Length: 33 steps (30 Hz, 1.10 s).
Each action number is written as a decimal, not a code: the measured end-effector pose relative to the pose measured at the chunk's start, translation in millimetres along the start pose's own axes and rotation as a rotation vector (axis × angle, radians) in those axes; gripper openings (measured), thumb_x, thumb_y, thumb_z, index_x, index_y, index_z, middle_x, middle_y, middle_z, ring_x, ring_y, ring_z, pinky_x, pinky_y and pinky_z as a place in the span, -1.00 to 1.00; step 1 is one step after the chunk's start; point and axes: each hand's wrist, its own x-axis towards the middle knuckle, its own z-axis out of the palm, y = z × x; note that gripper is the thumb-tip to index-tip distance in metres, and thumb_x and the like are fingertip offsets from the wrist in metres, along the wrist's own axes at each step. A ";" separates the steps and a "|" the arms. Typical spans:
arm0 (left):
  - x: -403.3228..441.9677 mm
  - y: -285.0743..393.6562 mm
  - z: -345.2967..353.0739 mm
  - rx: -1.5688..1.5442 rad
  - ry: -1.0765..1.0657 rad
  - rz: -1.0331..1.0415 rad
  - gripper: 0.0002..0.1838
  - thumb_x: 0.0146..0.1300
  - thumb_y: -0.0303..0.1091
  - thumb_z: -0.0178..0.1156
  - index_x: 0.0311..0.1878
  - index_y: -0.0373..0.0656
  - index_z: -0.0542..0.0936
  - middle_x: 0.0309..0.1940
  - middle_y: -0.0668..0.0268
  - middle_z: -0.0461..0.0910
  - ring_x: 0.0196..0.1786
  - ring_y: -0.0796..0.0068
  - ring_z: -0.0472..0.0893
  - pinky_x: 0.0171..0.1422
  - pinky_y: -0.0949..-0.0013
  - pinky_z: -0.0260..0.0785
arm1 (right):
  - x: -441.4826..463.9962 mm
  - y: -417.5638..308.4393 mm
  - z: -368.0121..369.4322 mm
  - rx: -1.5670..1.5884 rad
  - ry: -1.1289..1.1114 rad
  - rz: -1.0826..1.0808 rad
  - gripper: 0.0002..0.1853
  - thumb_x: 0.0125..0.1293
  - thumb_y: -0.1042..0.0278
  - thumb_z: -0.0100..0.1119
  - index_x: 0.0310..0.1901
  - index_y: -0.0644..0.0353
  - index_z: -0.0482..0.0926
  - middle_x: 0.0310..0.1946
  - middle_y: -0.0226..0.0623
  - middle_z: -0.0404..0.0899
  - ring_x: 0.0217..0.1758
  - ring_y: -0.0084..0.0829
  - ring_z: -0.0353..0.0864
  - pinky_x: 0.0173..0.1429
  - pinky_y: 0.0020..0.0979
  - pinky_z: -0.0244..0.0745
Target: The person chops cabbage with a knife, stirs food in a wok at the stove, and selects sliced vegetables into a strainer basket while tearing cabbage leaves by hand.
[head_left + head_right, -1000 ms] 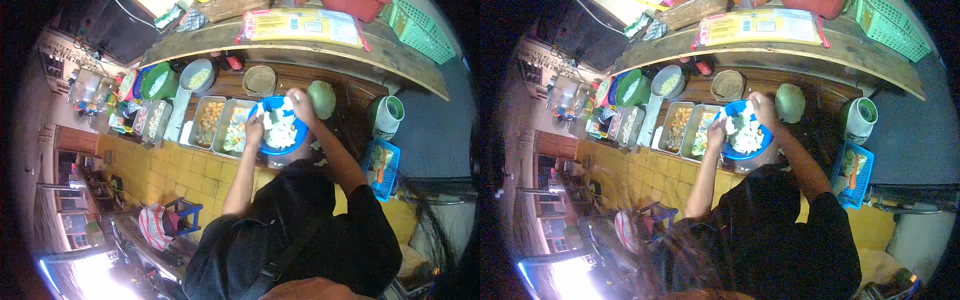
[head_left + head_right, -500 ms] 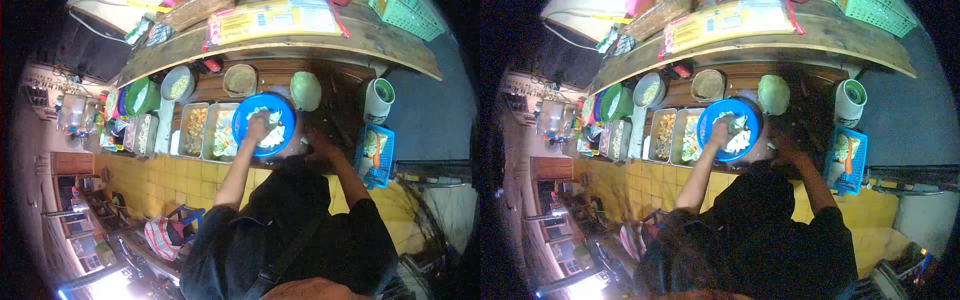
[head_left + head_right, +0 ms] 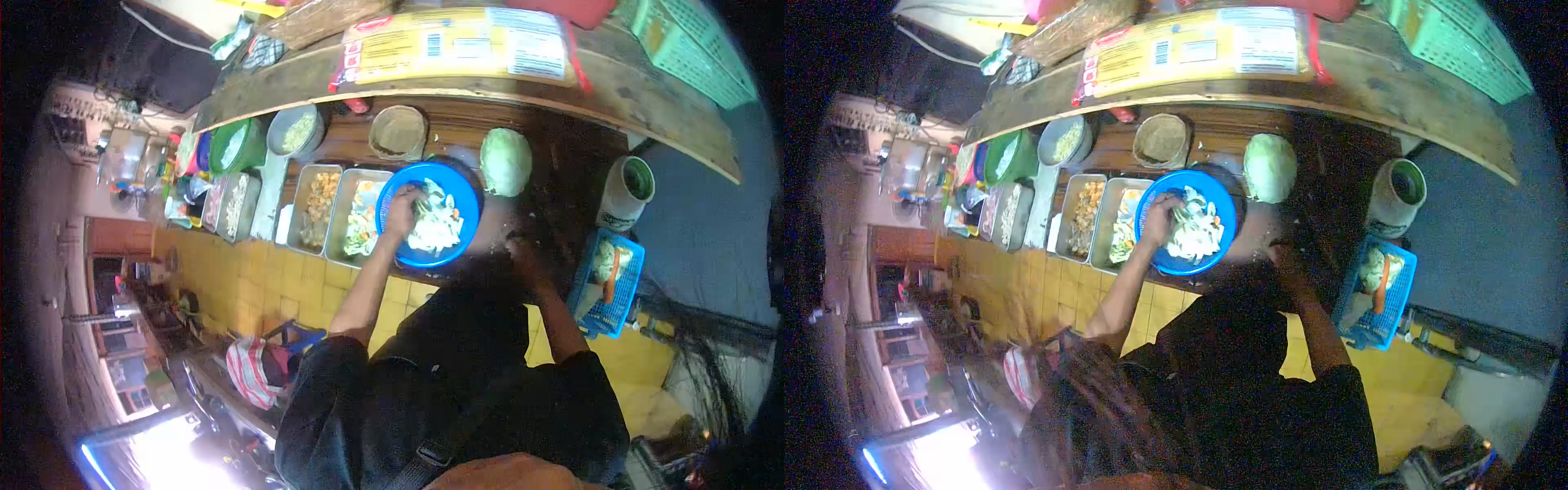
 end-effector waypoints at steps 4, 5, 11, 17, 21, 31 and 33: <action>-25.0 15.4 -19.3 -0.127 -0.040 0.036 -0.63 0.01 -0.62 0.18 -0.08 -0.07 0.65 0.19 0.02 0.47 0.25 0.09 0.43 0.37 0.21 0.26 | 31.2 -82.7 -108.7 0.242 0.221 0.274 -0.68 0.38 0.39 -0.06 0.13 0.22 0.43 0.01 -0.06 0.53 0.08 -0.07 0.53 0.21 -0.15 0.41; -34.7 26.9 -23.5 -0.128 -0.033 0.014 -0.63 0.01 -0.62 0.18 -0.08 -0.07 0.65 0.19 0.02 0.47 0.25 0.09 0.43 0.37 0.21 0.26 | 41.2 -103.8 -129.2 0.403 0.404 0.324 -0.72 0.38 0.46 -0.06 0.09 0.27 0.44 -0.07 -0.06 0.56 0.01 -0.11 0.56 0.16 -0.17 0.46; -73.7 83.6 -10.5 -0.884 0.141 -0.551 -0.75 0.25 -0.53 0.18 0.01 -0.20 0.55 0.04 0.16 0.55 -0.02 0.31 0.62 -0.01 0.30 0.55 | 97.1 -135.3 -128.1 1.229 0.264 0.281 -0.68 0.30 0.59 0.10 0.09 0.27 0.43 -0.09 -0.22 0.57 -0.09 -0.48 0.59 -0.01 -0.46 0.54; -70.5 132.8 16.5 -1.052 0.326 -0.570 -0.60 0.22 -0.58 0.24 0.12 -0.28 0.41 -0.17 0.16 0.55 -0.21 0.42 0.65 -0.24 0.43 0.57 | 132.2 -178.1 -114.1 1.303 0.095 0.120 -0.74 0.24 0.63 0.17 -0.03 0.28 0.49 -0.24 -0.35 0.57 -0.25 -0.64 0.52 -0.17 -0.58 0.44; -79.5 113.8 9.5 -1.054 0.373 -0.652 -0.60 0.21 -0.58 0.26 0.10 -0.33 0.40 -0.29 0.18 0.59 -0.29 0.44 0.65 -0.28 0.43 0.56 | 144.2 -177.5 -103.8 1.253 -0.057 0.198 -0.77 0.23 0.58 0.18 -0.07 0.29 0.51 -0.28 -0.28 0.59 -0.27 -0.52 0.56 -0.17 -0.51 0.45; -135.4 78.0 -5.3 -1.187 0.463 -0.701 -0.70 0.23 -0.60 0.22 0.03 -0.29 0.45 -0.31 0.13 0.61 -0.32 0.36 0.65 -0.27 0.32 0.57 | 128.9 -142.4 -119.6 0.260 0.189 0.021 -0.22 0.20 0.34 0.23 0.38 0.32 0.04 0.20 0.22 0.34 0.25 0.19 0.36 0.34 0.03 0.22; -137.6 81.6 -13.2 -1.147 0.436 -0.701 -0.73 0.22 -0.60 0.23 -0.02 -0.30 0.47 -0.32 0.14 0.61 -0.34 0.36 0.65 -0.28 0.32 0.56 | 126.8 -112.2 -87.0 0.391 0.032 0.153 -0.24 0.23 0.29 0.21 0.36 0.32 0.05 0.13 0.22 0.40 0.13 0.16 0.49 0.18 0.09 0.41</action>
